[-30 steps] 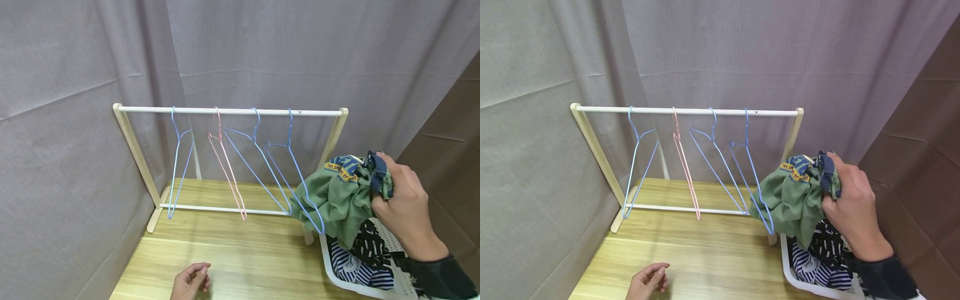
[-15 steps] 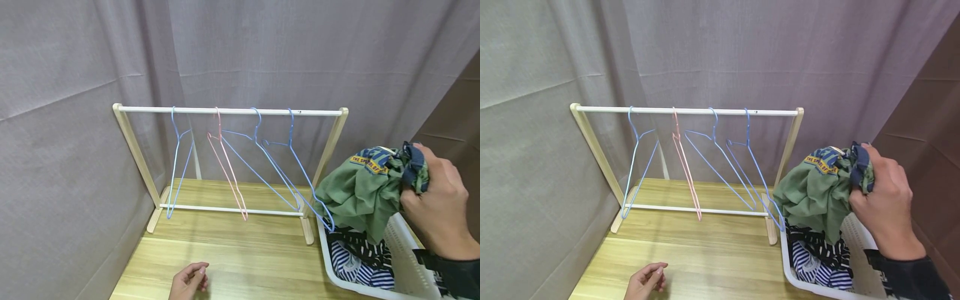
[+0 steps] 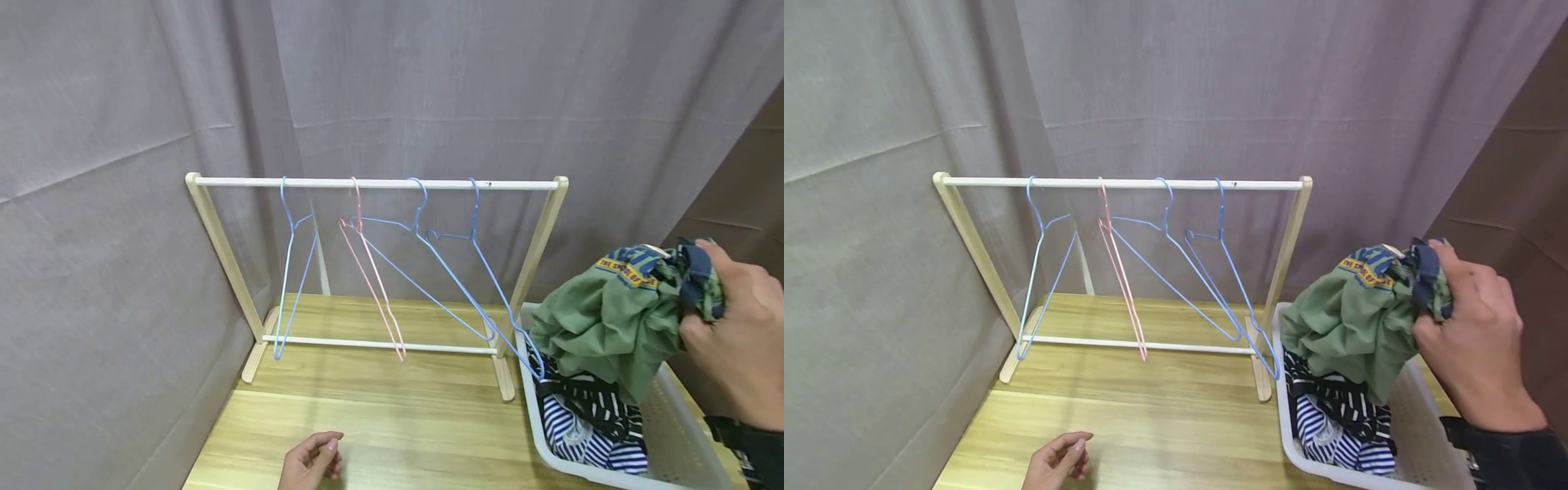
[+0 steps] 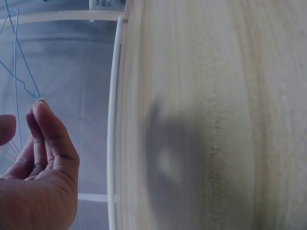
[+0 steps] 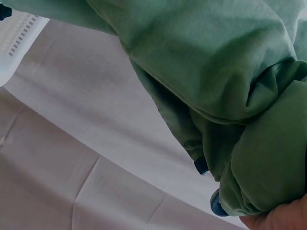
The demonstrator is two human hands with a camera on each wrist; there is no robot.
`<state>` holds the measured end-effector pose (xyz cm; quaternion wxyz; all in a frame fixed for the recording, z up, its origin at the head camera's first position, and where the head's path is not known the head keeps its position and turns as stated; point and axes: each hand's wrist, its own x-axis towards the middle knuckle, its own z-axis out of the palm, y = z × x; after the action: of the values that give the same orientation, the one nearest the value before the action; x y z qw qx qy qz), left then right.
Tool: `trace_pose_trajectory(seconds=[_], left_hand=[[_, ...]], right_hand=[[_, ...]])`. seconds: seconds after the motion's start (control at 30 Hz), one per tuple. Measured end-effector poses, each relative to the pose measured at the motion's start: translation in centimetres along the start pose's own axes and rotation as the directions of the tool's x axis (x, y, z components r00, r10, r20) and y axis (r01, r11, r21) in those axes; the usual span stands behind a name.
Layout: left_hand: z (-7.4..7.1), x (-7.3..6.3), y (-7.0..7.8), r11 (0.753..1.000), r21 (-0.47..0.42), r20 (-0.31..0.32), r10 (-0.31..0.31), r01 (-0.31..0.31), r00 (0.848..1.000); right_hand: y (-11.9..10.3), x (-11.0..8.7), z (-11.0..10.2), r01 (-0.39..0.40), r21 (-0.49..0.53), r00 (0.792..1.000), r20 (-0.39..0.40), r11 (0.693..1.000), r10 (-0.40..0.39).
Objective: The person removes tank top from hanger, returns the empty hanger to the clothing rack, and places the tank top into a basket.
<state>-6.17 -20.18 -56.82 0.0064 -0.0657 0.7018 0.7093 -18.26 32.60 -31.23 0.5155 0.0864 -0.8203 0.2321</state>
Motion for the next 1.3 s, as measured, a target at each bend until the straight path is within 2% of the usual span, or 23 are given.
trace_pose_trajectory(seconds=[0.3, 0.43, 0.6, 1.1, 1.3], left_hand=[[-0.6, -1.1, 2.3, 0.999, 0.038, -0.033, 0.016, -0.015, 0.999], [-0.6, -1.1, 2.3, 0.999, 0.035, -0.030, 0.009, -0.008, 1.000], [-0.6, -1.0, 2.3, 0.999, 0.036, -0.034, 0.010, -0.008, 0.999], [-0.4, -0.9, 2.4, 0.999, 0.036, -0.027, 0.011, -0.010, 1.000], [-0.5, -0.9, 2.4, 0.999, 0.043, -0.034, 0.007, -0.005, 0.999]], right_hand=[[0.3, -0.2, -0.2, -0.031, -0.045, 0.996, 0.078, 0.999, 0.035], [0.5, -0.7, -0.1, -0.019, -0.097, 0.993, 0.110, 0.995, 0.030], [1.1, -1.1, 0.1, 0.021, -0.105, 0.992, 0.130, 0.994, -0.007], [2.4, -4.2, 2.0, 0.002, -0.154, 0.972, 0.232, 0.988, 0.034], [3.2, -5.3, 2.7, 0.023, -0.195, 0.957, 0.287, 0.981, 0.034]])
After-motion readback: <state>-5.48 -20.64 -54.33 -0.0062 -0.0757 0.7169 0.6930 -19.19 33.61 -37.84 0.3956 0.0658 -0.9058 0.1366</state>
